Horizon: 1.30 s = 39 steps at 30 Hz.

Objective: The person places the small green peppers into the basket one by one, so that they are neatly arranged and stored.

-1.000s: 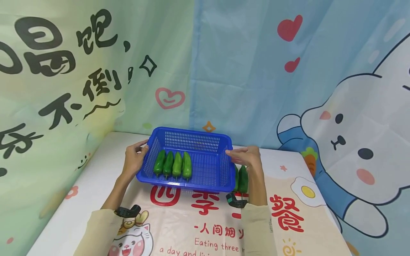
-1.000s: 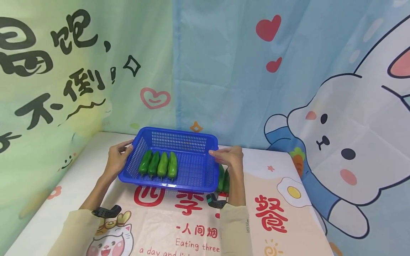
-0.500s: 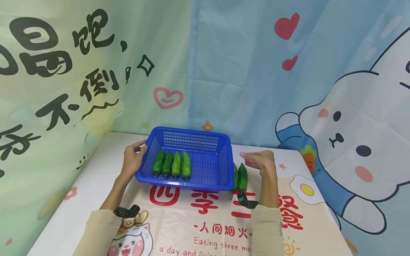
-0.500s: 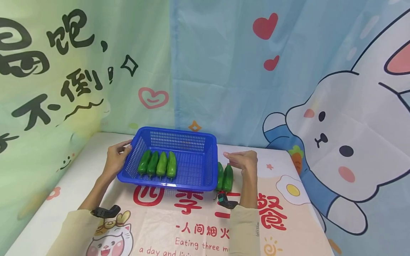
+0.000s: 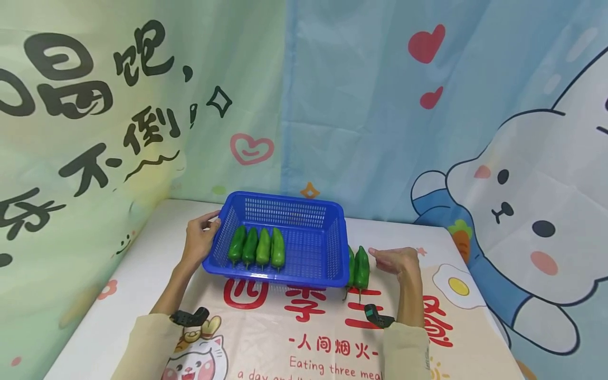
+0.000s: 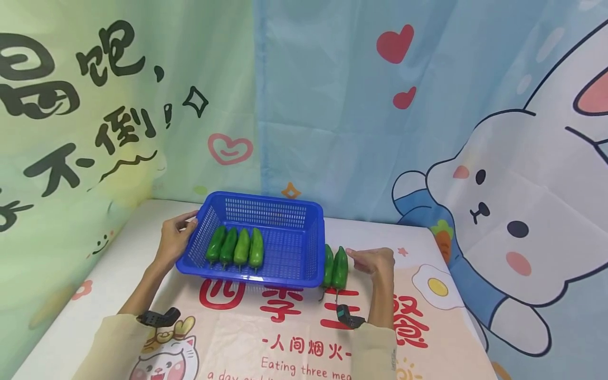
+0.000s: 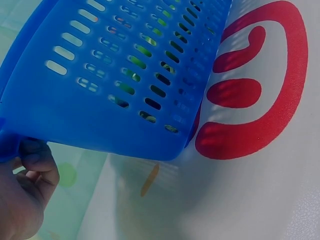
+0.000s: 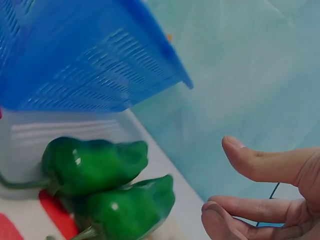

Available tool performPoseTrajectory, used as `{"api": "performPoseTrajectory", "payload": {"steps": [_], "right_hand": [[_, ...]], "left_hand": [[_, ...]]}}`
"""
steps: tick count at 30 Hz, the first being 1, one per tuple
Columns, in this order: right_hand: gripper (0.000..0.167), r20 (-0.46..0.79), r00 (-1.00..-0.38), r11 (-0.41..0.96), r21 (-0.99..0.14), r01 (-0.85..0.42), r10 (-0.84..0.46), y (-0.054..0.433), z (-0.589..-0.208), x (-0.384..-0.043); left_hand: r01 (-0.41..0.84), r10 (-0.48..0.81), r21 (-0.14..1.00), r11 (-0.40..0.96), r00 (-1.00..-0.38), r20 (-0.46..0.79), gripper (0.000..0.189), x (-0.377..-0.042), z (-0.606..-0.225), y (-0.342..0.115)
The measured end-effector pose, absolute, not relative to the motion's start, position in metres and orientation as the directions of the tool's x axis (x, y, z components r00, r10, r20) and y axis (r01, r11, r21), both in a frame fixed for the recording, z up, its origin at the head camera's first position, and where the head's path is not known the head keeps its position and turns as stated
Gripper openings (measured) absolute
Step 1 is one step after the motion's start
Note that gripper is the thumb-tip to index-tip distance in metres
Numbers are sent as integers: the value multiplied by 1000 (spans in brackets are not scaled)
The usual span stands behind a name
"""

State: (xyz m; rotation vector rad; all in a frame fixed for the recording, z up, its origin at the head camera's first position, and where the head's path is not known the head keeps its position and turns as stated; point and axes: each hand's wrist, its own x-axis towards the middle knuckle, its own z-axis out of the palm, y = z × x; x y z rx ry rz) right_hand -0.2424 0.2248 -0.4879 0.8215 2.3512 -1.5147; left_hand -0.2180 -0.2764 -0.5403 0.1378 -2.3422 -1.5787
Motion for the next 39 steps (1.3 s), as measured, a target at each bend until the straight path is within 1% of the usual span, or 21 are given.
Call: {"api": "performPoseTrajectory", "payload": {"steps": [7,12,14,19,23,28,32,35,39], "right_hand": [[74,-496,-791,401,-684,610,358,230,-509,-240],[75,-521,-791,351,-710,610,322,233,-516,-239],[77,-527,-792,354,-709,609,307,232,-517,-239],[80,-531,-784,426,-658,621,322,225,-520,-240],[81,-520,-780,445,-641,625,347,218,-522,-240],[92,-495,-787,516,-595,616,369,212,-524,-240],[84,-471,-809,540,-604,586,352,207,-524,-238],[73,-450,-827,537,-629,562,338,204,-525,-236],[69,-426,-836,545,-634,548,345,202,-527,-235]], "left_hand": [[91,-248,920,381,-948,197,39,-218,-541,-276],[104,-243,921,376,-948,206,40,-219,-538,-278],[105,-242,921,374,-948,206,40,-220,-537,-278],[96,-248,924,371,-948,198,39,-218,-538,-278],[90,-252,921,379,-948,196,39,-217,-539,-277],[86,-258,919,384,-946,196,39,-218,-540,-275],[86,-256,920,383,-947,196,39,-217,-539,-276],[90,-255,918,386,-946,200,39,-217,-539,-276],[94,-256,917,388,-945,205,38,-217,-539,-277]]}}
